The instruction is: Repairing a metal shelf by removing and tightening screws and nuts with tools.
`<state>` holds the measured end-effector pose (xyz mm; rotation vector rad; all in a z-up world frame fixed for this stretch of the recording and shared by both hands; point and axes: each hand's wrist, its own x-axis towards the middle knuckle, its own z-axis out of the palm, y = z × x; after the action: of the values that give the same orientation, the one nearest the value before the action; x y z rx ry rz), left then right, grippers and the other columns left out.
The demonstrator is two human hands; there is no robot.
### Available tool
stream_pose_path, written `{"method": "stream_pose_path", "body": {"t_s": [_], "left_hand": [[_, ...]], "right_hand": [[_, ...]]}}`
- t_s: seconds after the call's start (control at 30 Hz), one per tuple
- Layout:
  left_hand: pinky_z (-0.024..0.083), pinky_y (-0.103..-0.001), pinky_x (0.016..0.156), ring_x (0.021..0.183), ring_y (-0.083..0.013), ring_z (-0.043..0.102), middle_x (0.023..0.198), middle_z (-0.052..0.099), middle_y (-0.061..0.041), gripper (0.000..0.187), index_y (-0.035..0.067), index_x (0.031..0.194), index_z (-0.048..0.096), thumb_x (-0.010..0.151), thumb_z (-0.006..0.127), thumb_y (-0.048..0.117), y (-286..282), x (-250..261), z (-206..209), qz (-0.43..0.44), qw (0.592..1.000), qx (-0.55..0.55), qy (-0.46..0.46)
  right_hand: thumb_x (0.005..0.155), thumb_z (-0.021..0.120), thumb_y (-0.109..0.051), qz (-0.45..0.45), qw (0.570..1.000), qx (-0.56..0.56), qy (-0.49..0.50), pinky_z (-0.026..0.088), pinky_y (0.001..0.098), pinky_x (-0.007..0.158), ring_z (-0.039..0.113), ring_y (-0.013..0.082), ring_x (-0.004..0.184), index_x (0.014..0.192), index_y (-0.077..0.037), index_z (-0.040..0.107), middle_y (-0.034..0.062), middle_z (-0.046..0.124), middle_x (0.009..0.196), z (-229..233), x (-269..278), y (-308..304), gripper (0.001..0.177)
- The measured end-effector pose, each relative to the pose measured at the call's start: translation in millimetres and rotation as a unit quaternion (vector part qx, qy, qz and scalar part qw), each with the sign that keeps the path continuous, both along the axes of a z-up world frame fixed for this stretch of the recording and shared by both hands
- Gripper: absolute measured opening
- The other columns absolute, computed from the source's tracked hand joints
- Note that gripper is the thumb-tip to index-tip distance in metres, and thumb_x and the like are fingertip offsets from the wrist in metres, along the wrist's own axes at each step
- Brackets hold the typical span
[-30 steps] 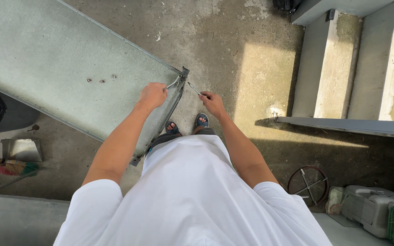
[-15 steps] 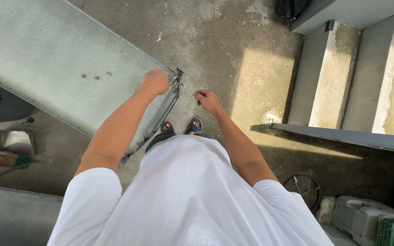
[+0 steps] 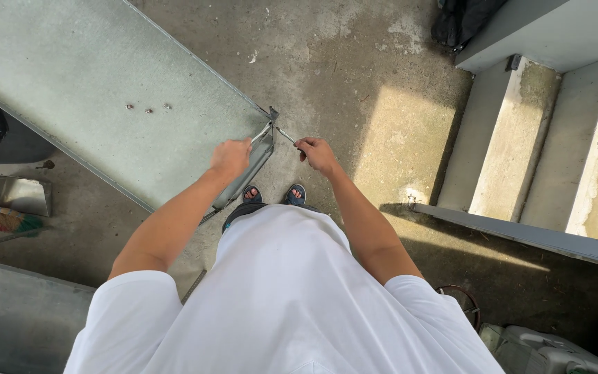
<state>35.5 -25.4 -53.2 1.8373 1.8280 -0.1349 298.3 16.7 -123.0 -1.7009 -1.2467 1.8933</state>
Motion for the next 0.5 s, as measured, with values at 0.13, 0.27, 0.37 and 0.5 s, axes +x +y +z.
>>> {"method": "stream_pose_path", "body": {"t_s": [0.13,0.27,0.37,0.5], "left_hand": [[0.056,-0.055,0.079,0.088,-0.0445,0.069,0.092,0.072,-0.021,0.018,0.011,0.104,0.07,0.101,0.056,0.022,9,0,0,0.007,1.0,0.0,-0.006],[0.057,-0.051,0.085,0.095,-0.0399,0.071,0.096,0.073,-0.018,0.02,0.009,0.104,0.074,0.1,0.059,0.023,32,2,6,-0.015,0.999,-0.034,0.013],[0.057,-0.05,0.086,0.1,-0.0383,0.07,0.101,0.073,-0.017,0.021,0.009,0.105,0.076,0.098,0.06,0.022,45,10,8,-0.014,0.998,-0.058,0.017],[0.057,-0.048,0.087,0.105,-0.0381,0.068,0.106,0.072,-0.019,0.022,0.004,0.103,0.076,0.095,0.064,0.021,47,17,1,-0.029,0.997,-0.052,0.042]], "right_hand": [[0.096,0.063,-0.032,0.011,1.0,0.001,-0.01,0.036,0.0279,0.045,0.047,0.0078,0.052,0.106,-0.008,0.077,0.0009,0.066,0.068,-1,4,0,0.029],[0.097,0.064,-0.032,0.02,1.0,0.012,0.005,0.035,0.0271,0.045,0.045,0.0071,0.052,0.105,-0.007,0.078,0.0008,0.064,0.067,5,8,6,0.029],[0.096,0.065,-0.031,0.023,1.0,0.006,0.0,0.034,0.0272,0.045,0.044,0.0073,0.051,0.104,-0.008,0.079,0.001,0.063,0.066,13,10,9,0.028],[0.095,0.066,-0.031,0.021,1.0,-0.001,0.007,0.033,0.0282,0.046,0.043,0.0075,0.051,0.102,-0.008,0.079,0.0006,0.062,0.064,12,9,10,0.027]]}}
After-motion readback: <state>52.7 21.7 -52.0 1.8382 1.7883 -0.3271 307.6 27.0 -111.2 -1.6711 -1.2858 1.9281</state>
